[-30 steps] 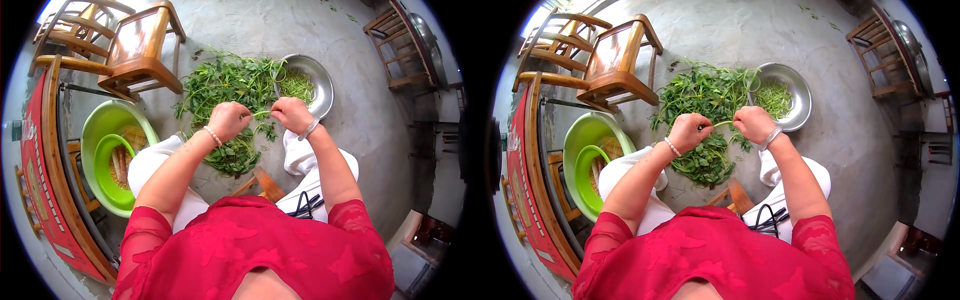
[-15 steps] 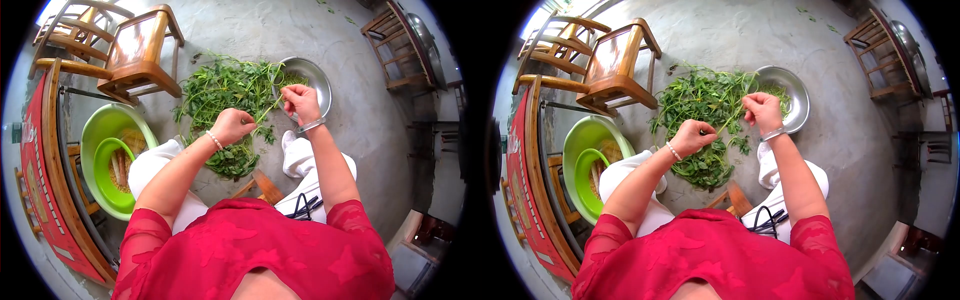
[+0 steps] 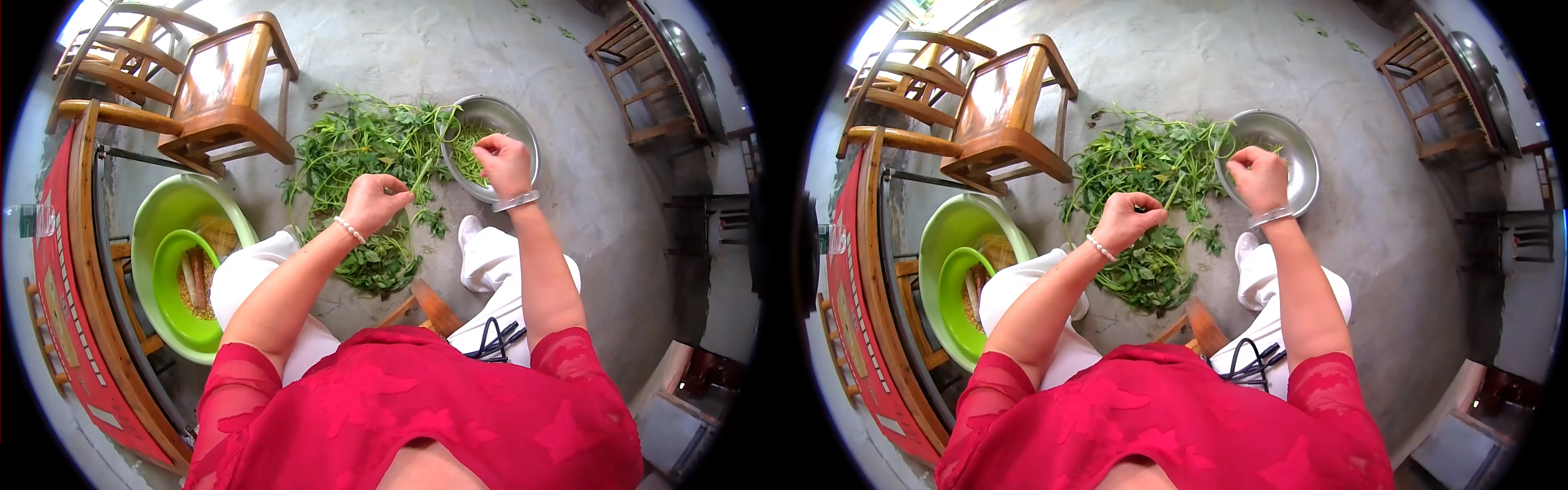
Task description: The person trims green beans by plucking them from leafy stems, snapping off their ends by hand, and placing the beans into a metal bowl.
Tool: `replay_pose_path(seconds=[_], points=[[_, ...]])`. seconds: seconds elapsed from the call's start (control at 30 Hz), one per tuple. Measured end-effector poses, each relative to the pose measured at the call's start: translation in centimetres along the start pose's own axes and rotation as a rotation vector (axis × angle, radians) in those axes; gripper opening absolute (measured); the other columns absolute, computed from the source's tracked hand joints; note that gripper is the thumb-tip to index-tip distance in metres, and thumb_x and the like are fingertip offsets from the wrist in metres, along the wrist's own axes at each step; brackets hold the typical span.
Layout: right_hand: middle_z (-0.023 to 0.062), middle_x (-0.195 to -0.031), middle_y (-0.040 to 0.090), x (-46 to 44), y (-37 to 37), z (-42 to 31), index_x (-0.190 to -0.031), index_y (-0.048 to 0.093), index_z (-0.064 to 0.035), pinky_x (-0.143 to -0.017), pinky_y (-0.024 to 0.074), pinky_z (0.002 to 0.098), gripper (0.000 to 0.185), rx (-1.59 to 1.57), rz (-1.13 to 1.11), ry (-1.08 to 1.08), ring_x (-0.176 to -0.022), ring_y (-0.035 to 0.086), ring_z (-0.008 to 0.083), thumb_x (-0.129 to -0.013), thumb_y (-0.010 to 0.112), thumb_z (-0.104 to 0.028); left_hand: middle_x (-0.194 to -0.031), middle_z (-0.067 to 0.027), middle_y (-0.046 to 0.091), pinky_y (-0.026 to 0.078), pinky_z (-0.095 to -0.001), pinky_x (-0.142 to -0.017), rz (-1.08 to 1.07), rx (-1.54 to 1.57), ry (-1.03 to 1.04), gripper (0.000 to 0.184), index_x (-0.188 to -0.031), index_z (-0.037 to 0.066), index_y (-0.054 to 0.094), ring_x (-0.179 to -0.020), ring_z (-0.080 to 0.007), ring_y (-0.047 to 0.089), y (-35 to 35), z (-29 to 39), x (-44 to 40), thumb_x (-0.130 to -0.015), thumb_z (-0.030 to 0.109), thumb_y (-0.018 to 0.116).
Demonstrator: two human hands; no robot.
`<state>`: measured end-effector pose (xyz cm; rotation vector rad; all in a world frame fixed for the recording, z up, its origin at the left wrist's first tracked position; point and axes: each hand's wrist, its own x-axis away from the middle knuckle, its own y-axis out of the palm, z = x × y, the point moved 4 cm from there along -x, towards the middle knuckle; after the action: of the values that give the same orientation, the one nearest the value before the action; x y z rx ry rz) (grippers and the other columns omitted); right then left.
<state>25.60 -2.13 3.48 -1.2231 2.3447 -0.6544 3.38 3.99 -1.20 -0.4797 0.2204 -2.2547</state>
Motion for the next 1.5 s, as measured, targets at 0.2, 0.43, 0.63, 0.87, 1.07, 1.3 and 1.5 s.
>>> replay_pose_path(seconds=[0.2,0.43,0.63,0.87,1.07,1.3,1.5], points=[[0.0034,-0.065,0.062,2.8,3.3,-2.8,-0.078,0.065,0.0025,-0.042,0.0426,0.0205,0.014,-0.438,-0.376,0.345,-0.047,0.053,0.0071,-0.072,0.069,-0.009,-0.067,-0.0091,0.065,0.048,-0.0284,-0.061,0.061,-0.064,0.031,0.019,-0.077,0.005,0.068,-0.061,-0.0167,0.061,0.1,0.3,-0.1,-0.069,0.022,0.070],[0.0022,-0.064,0.061,4.6,5.5,-2.2,-0.082,0.065,0.0009,-0.040,0.0373,0.0176,0.010,-0.504,-0.371,0.278,-0.047,0.053,0.0051,-0.077,0.065,-0.007,-0.066,-0.0078,0.063,0.048,-0.0277,-0.060,-0.006,-0.186,0.196,0.017,-0.076,0.004,0.067,-0.060,-0.0149,0.059,1.2,1.5,0.8,-0.069,0.019,0.068],[0.0032,-0.066,0.062,4.8,5.5,-2.5,-0.083,0.065,0.0028,-0.046,0.0433,0.0195,0.009,-0.322,-0.409,0.105,-0.051,0.055,0.0062,-0.078,0.062,-0.004,-0.072,-0.0056,0.064,0.046,-0.0244,-0.059,0.007,-0.110,0.231,0.018,-0.085,0.002,0.065,-0.063,-0.0097,0.057,1.2,1.6,0.8,-0.071,0.014,0.068],[0.0087,-0.063,0.062,5.0,5.6,-3.0,-0.082,0.065,0.0028,-0.049,0.0466,0.0240,0.013,-0.212,-0.431,0.012,-0.052,0.059,0.0107,-0.074,0.063,-0.008,-0.070,-0.0024,0.059,0.043,-0.0216,-0.057,0.145,-0.023,0.331,0.020,-0.091,0.004,0.065,-0.062,-0.0075,0.052,-0.3,3.5,0.8,-0.072,0.008,0.068],[0.0064,-0.063,0.062,5.6,6.3,-2.7,-0.080,0.065,0.0036,-0.044,0.0464,0.0215,0.011,-0.476,-0.603,0.307,-0.052,0.059,0.0097,-0.077,0.062,-0.007,-0.074,-0.0061,0.063,0.045,-0.0245,-0.058,0.167,-0.095,0.400,0.011,-0.081,0.002,0.064,-0.065,-0.0132,0.058,-0.5,3.0,0.4,-0.072,0.007,0.067],[0.0078,-0.069,0.063,3.3,4.3,-1.8,-0.085,0.063,0.0046,-0.041,0.0471,0.0212,0.011,-0.729,-0.413,0.421,-0.052,0.059,0.0101,-0.081,0.060,-0.005,-0.072,-0.0066,0.062,0.045,-0.0255,-0.057,0.150,-0.199,0.343,0.009,-0.078,0.003,0.064,-0.063,-0.0151,0.058,-0.8,2.6,0.6,-0.073,0.010,0.064],[0.0080,-0.071,0.063,0.5,0.7,-0.7,-0.086,0.063,0.0047,-0.040,0.0465,0.0208,0.011,-0.688,-0.196,0.335,-0.051,0.058,0.0093,-0.082,0.059,-0.005,-0.071,-0.0098,0.062,0.046,-0.0296,-0.058,0.150,-0.318,0.292,0.011,-0.076,0.003,0.064,-0.063,-0.0216,0.059,-1.7,0.8,0.5,-0.070,0.013,0.062]])
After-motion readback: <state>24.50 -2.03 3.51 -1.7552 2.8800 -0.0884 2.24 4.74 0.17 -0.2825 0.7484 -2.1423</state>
